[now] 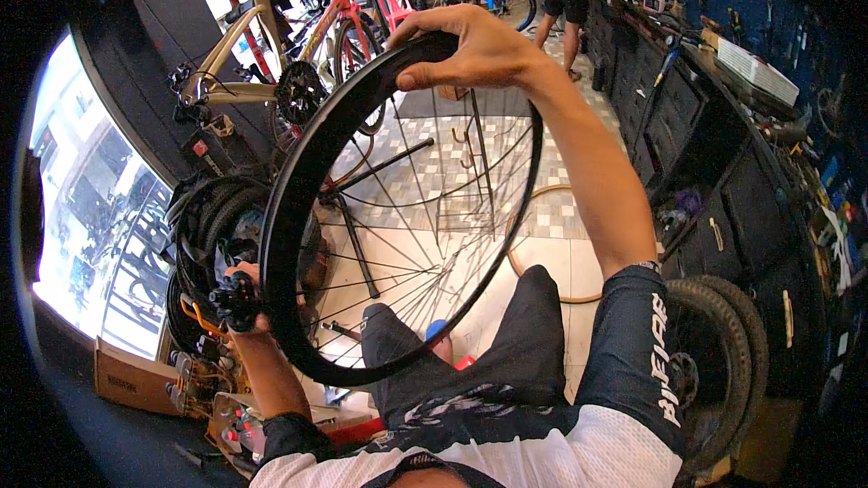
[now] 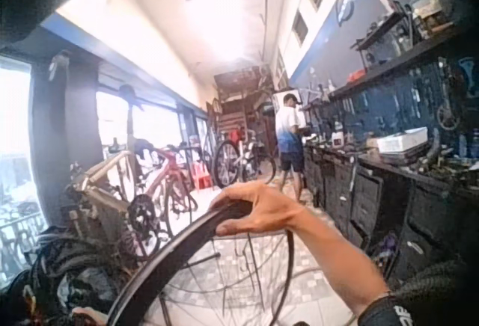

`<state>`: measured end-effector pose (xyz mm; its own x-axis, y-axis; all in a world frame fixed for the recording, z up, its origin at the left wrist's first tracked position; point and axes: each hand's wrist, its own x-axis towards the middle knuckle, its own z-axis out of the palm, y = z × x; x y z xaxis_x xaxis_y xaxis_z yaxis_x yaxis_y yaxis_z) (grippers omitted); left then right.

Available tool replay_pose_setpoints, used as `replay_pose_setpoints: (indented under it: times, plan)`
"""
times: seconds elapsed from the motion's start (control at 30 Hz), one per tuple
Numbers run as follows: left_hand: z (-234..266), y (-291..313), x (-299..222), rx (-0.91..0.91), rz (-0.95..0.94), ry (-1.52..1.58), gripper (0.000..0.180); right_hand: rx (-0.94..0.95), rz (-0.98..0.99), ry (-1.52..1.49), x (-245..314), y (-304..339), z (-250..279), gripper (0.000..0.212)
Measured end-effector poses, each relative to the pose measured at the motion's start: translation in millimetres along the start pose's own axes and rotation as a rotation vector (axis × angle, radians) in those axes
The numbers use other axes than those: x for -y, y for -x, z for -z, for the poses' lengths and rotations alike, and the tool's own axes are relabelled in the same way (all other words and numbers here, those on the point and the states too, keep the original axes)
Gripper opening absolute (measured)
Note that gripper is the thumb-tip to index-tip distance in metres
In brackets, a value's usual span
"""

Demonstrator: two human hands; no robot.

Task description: The person assembles a bicycle wheel by attaching a disc brake rotor to the hub and threading spokes through the rim. The person works on the wheel while sitting on the floor in a bicycle repair shop.

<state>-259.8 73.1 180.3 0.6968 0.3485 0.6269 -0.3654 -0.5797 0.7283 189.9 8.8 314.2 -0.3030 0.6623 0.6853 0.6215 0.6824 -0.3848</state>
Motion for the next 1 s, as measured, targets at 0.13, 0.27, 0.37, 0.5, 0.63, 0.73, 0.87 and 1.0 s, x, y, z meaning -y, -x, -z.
replay_pose_setpoints:
  times: [0.13, 0.27, 0.37, 0.5, 0.63, 0.73, 0.87, 1.0]
  plan:
    - [-13.8, -11.9, -31.1, -0.098, 0.193, 0.083, 0.078, -0.046, 0.112, 0.004, -4.6, -6.1, -28.0, 0.052]
    - [6.2, -25.3, -41.3, -0.145, 0.262, -0.020, 0.086, 0.055, -0.030, -0.122, 6.1, -21.1, -50.5, 0.054]
    - [7.7, -52.5, -81.7, -0.245, 0.190, -0.370, 0.055, 0.052, 0.060, -0.140, 16.3, -38.6, -62.1, 0.053]
    - [1.4, -101.7, -137.1, -0.161, 0.399, -0.897, 0.036, 0.058, 0.142, 0.002, 35.9, -59.7, -78.5, 0.054]
    - [17.0, -119.8, -135.5, -0.023, 0.322, -1.170, 0.039, 0.088, -0.011, 0.049, 42.1, -78.3, -102.2, 0.058]
    - [33.8, -126.9, -130.9, 0.056, 0.509, -1.033, 0.042, 0.049, 0.078, 0.202, 31.2, -87.8, -109.4, 0.059]
    - [66.8, -111.7, -110.7, 0.025, 0.495, -0.960, 0.042, 0.065, 0.014, 0.173, 17.9, -78.3, -94.8, 0.060]
    - [103.7, -104.7, -88.3, 0.022, 0.511, -0.933, 0.045, 0.122, -0.424, 0.216, -69.6, -12.5, -40.4, 0.074]
